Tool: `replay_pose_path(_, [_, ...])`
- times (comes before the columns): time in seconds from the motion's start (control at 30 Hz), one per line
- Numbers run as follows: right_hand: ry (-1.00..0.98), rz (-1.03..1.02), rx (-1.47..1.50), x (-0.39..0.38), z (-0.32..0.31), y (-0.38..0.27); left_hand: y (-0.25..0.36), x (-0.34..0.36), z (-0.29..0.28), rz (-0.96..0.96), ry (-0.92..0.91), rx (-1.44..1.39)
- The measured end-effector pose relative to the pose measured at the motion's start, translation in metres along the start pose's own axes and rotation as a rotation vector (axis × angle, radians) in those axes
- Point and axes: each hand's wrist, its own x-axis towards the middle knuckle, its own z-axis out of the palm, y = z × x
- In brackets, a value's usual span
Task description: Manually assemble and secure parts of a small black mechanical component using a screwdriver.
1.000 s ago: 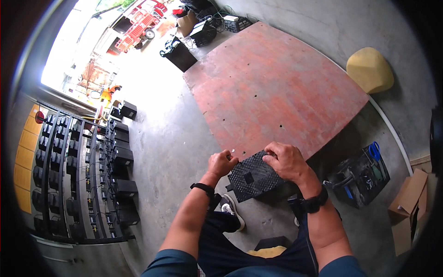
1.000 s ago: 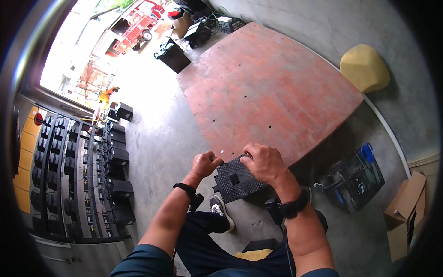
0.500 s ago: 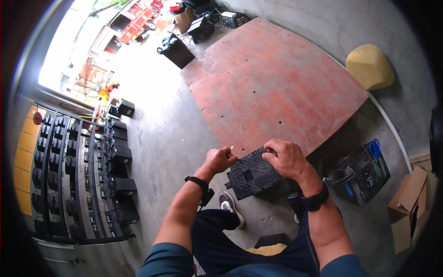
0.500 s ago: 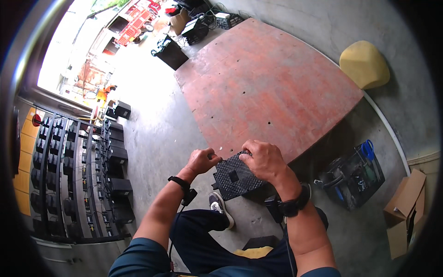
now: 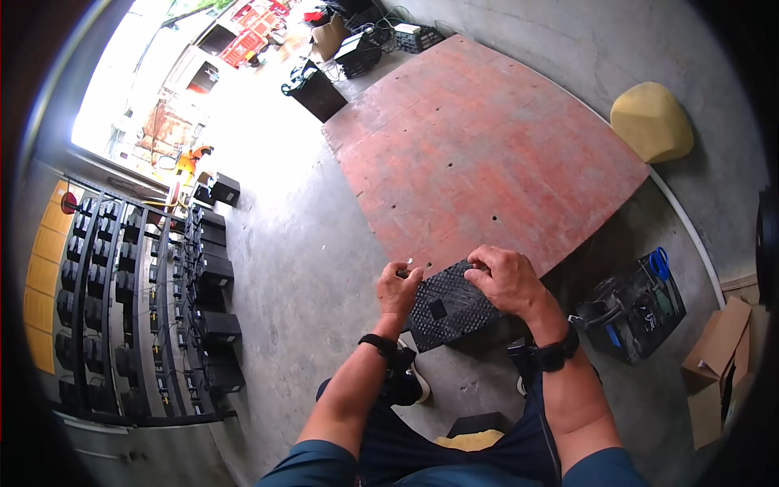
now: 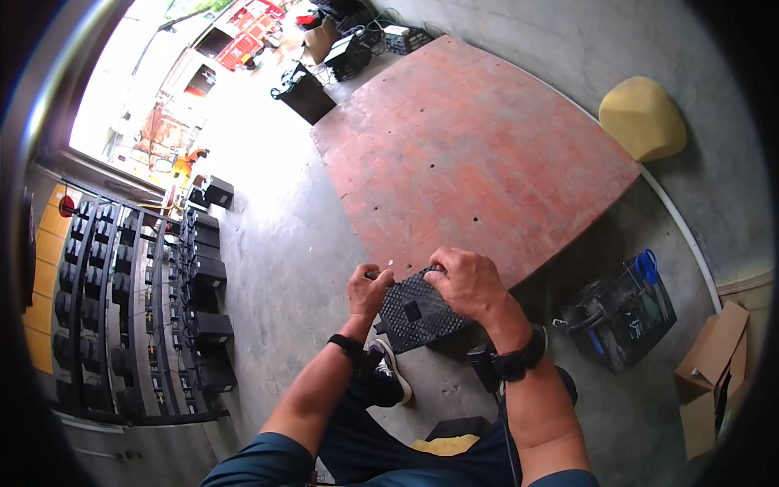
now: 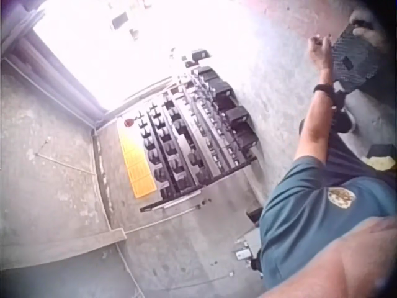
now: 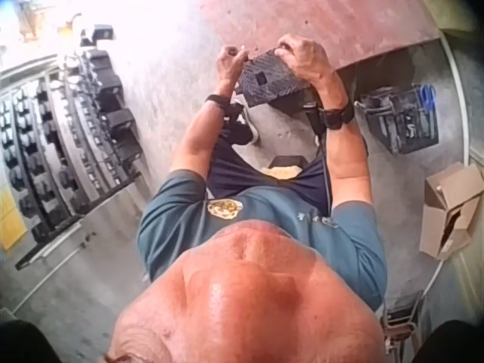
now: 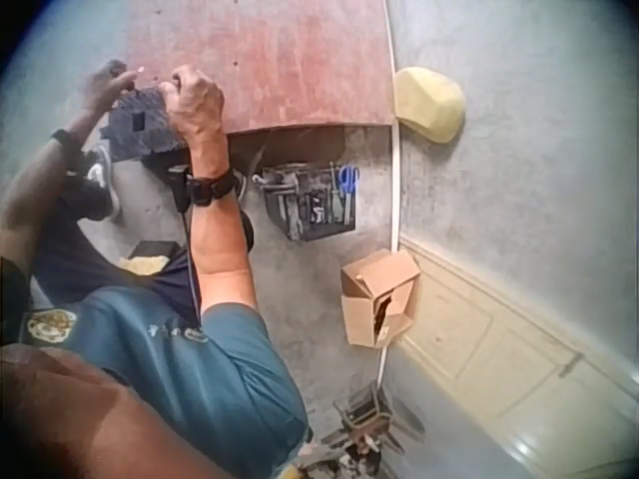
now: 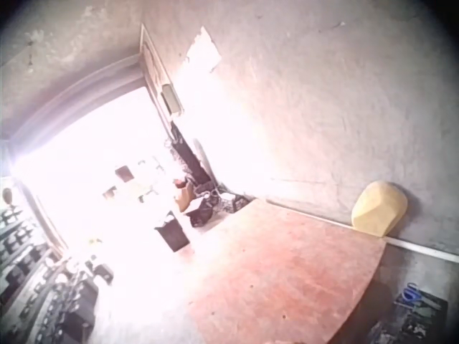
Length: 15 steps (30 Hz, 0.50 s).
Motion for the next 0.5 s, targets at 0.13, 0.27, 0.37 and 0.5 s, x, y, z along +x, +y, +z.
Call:
replay_pose_path(0.13, [0.001, 0.006, -0.028, 0.000, 0.000, 0.000, -0.001, 0.004, 0.017, -0.277, -0.041, -0.408])
replay_pose_path(0.27, [0.015, -0.018, -0.014, 0.000, -0.001, -0.001, -0.018, 0.010, 0.016, -0.171, -0.080, -0.498])
replay_pose_path(0.37, [-0.030, 0.041, 0.008, 0.000, 0.000, -0.001, -0.030, 0.016, 0.014, -0.143, -0.215, -0.495])
replay_pose_path(0.5, [-0.016, 0.024, 0.010, 0.001, 0.001, -0.001, -0.036, 0.018, 0.011, -0.100, -0.248, -0.440])
